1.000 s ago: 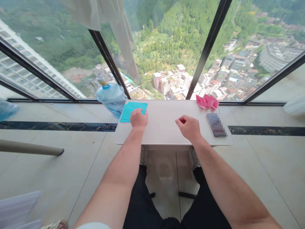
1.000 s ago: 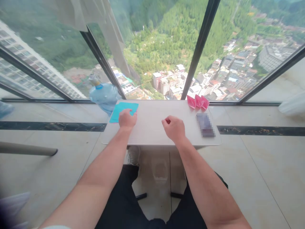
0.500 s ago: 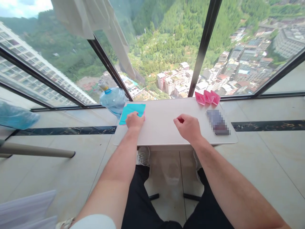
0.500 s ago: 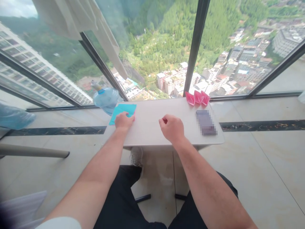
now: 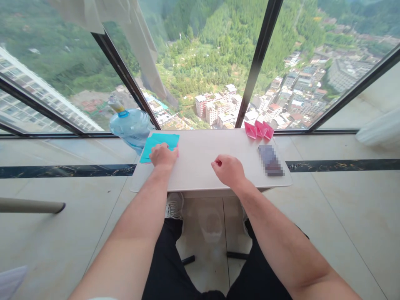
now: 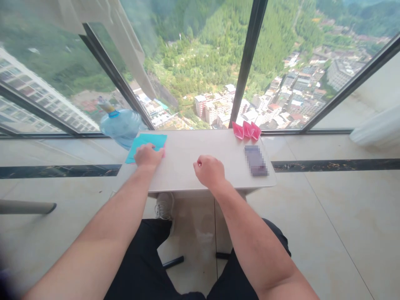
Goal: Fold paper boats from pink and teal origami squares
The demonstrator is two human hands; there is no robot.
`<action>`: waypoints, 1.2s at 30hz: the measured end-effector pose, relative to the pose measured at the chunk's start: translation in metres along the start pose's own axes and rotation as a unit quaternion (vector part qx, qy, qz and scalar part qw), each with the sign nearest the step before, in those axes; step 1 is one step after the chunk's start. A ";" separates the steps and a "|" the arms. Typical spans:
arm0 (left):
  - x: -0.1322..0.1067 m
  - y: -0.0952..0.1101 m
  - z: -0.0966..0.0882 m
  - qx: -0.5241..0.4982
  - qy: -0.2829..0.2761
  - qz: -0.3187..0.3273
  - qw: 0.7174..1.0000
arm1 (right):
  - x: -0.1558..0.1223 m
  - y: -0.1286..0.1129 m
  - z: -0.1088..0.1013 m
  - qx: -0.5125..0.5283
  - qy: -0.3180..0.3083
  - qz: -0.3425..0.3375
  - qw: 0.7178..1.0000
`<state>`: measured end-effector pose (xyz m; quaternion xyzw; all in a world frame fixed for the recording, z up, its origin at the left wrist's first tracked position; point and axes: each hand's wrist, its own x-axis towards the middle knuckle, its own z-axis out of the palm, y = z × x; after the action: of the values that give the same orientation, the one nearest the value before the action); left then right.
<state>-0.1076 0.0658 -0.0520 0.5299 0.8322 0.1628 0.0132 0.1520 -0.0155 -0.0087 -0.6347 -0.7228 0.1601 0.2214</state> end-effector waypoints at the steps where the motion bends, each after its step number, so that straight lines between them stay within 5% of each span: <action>1: 0.000 0.001 -0.001 -0.003 -0.001 0.000 1.000 | 0.000 0.000 0.001 -0.003 0.000 -0.004 1.000; 36: 0.008 0.008 -0.020 -0.102 0.018 -0.090 0.991 | -0.005 -0.002 0.005 -0.017 -0.013 -0.001 1.000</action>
<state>-0.1083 0.0702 -0.0295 0.4461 0.8554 0.2546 0.0669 0.1481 -0.0205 -0.0123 -0.6357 -0.7288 0.1554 0.2014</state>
